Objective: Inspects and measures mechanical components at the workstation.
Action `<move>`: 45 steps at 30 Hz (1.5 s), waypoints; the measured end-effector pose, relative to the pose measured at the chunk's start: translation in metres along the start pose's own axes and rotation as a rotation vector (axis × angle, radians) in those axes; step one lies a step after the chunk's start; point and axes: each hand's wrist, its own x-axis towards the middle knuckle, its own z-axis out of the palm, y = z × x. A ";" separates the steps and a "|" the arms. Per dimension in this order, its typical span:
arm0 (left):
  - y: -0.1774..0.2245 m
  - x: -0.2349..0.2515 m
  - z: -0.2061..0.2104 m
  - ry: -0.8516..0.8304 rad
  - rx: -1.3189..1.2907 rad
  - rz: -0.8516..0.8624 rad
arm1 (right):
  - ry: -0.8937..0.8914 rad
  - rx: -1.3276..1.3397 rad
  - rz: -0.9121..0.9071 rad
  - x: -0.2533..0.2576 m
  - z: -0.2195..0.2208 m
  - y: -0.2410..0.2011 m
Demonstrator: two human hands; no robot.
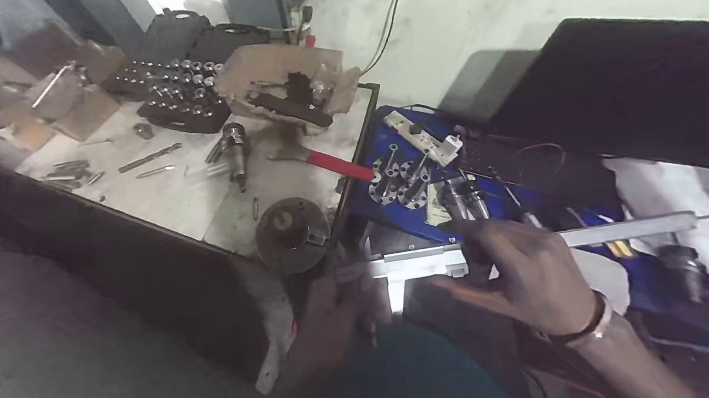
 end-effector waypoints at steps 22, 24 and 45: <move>-0.006 0.009 -0.017 -0.139 -0.213 -0.075 | -0.194 -0.237 0.205 -0.005 -0.013 -0.004; -0.006 0.010 -0.017 -0.154 -0.232 -0.066 | -0.178 -0.232 0.198 -0.007 -0.013 -0.004; -0.001 0.012 -0.019 -0.182 -0.272 -0.076 | -0.150 -0.115 0.145 -0.008 -0.019 0.000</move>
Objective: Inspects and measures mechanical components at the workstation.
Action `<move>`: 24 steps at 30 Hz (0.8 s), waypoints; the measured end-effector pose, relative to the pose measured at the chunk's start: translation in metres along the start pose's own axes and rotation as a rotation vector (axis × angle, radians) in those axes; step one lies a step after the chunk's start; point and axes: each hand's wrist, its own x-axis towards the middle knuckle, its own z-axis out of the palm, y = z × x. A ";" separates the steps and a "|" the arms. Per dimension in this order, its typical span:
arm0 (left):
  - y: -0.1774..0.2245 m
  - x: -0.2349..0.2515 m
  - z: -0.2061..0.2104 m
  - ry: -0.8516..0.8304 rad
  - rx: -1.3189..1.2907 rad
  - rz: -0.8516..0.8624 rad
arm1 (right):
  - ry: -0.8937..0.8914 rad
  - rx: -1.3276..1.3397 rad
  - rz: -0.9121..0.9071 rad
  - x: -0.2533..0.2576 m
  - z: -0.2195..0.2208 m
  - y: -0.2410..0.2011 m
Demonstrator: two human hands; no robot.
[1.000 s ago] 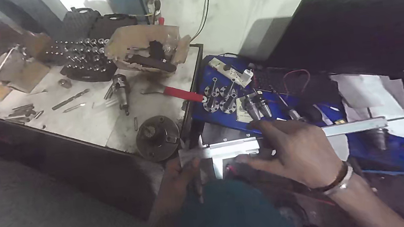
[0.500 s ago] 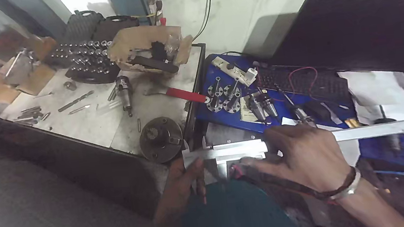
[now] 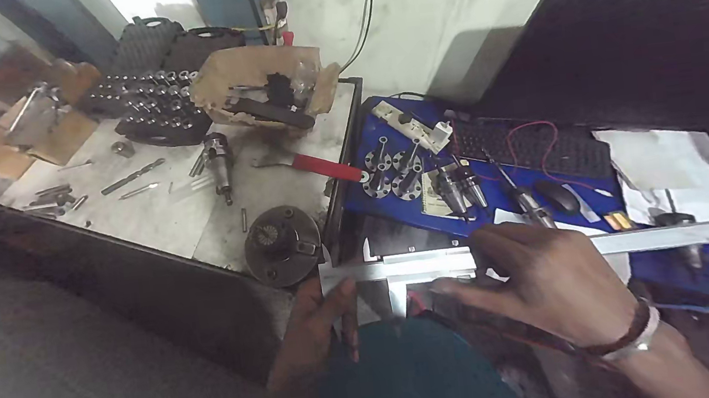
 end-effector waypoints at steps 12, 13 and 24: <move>0.005 0.003 0.000 -0.050 -0.016 0.008 | 0.010 -0.010 -0.004 0.001 -0.005 0.000; 0.005 0.003 0.000 -0.047 -0.015 0.010 | 0.008 -0.009 -0.003 0.001 -0.005 0.000; 0.004 0.001 0.001 -0.038 -0.030 -0.006 | -0.001 -0.010 0.000 -0.001 -0.006 -0.001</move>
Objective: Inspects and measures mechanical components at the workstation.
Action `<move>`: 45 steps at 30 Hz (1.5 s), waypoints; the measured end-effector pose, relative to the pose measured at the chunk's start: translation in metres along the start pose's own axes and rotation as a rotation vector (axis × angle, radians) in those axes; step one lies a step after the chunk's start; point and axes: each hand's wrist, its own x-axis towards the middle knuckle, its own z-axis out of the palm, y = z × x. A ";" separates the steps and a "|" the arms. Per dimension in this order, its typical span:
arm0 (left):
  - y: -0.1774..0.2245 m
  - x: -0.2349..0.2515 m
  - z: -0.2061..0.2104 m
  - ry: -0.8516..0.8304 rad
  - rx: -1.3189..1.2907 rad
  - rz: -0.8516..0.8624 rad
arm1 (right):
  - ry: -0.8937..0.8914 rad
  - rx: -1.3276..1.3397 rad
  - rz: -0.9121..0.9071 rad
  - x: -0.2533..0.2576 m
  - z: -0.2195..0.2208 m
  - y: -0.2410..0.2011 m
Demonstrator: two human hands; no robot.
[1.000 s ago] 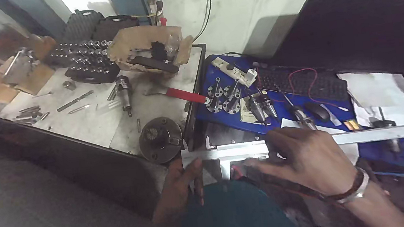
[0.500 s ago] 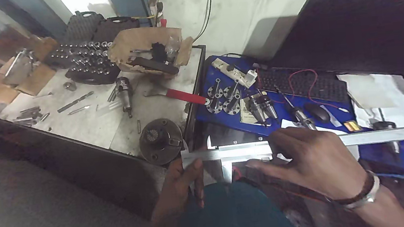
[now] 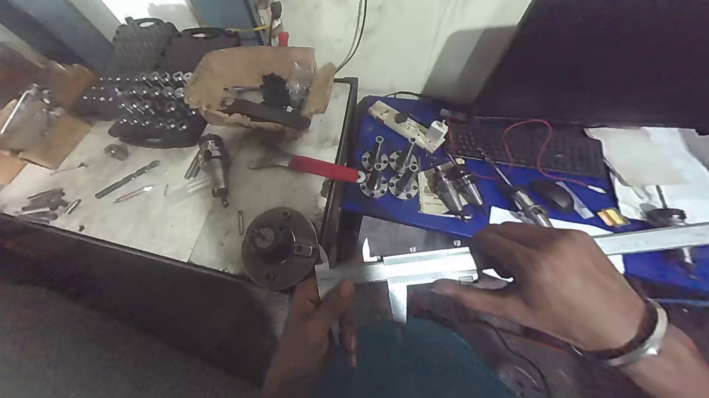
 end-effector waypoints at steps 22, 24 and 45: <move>-0.010 0.005 0.014 0.237 0.260 0.122 | -0.091 0.133 0.067 -0.004 0.002 0.000; -0.011 0.006 0.014 0.294 0.316 0.103 | -0.200 0.265 0.095 -0.004 0.004 0.004; -0.012 0.014 -0.001 0.151 0.382 0.066 | -0.507 0.625 -0.049 -0.009 0.024 0.039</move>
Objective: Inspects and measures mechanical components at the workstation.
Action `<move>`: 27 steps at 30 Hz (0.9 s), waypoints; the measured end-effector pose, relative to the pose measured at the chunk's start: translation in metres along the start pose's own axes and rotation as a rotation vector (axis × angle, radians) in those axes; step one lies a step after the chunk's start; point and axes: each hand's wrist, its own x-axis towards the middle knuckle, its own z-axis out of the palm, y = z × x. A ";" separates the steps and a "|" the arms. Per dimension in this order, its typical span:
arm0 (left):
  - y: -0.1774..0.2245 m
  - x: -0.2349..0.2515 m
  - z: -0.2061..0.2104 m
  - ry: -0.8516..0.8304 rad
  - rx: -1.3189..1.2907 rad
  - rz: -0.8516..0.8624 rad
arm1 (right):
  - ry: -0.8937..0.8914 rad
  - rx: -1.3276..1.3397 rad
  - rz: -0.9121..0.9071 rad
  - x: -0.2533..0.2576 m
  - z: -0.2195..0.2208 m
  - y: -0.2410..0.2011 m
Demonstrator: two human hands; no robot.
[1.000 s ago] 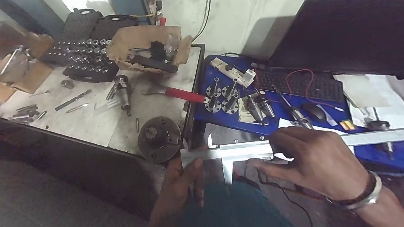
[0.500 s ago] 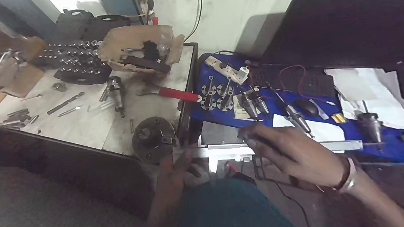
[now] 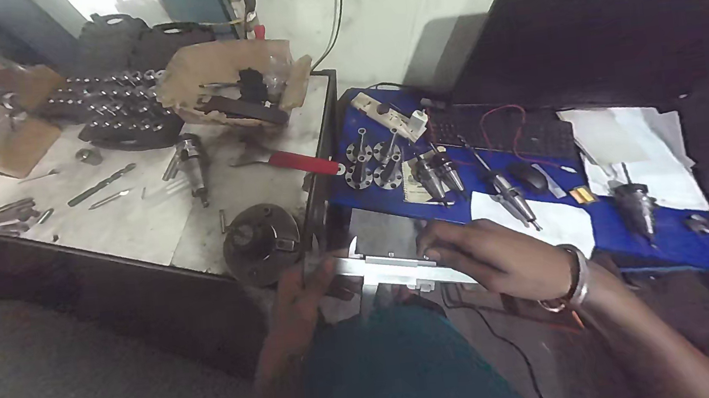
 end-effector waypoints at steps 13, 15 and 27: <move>0.010 0.005 0.000 -0.066 0.069 0.000 | -0.030 0.020 0.016 0.000 0.009 0.008; 0.016 0.005 -0.002 -0.082 0.070 0.016 | 0.003 0.014 -0.023 0.001 0.011 0.008; 0.128 -0.004 -0.017 -0.092 0.478 0.255 | 0.157 0.293 -0.177 0.038 0.022 -0.034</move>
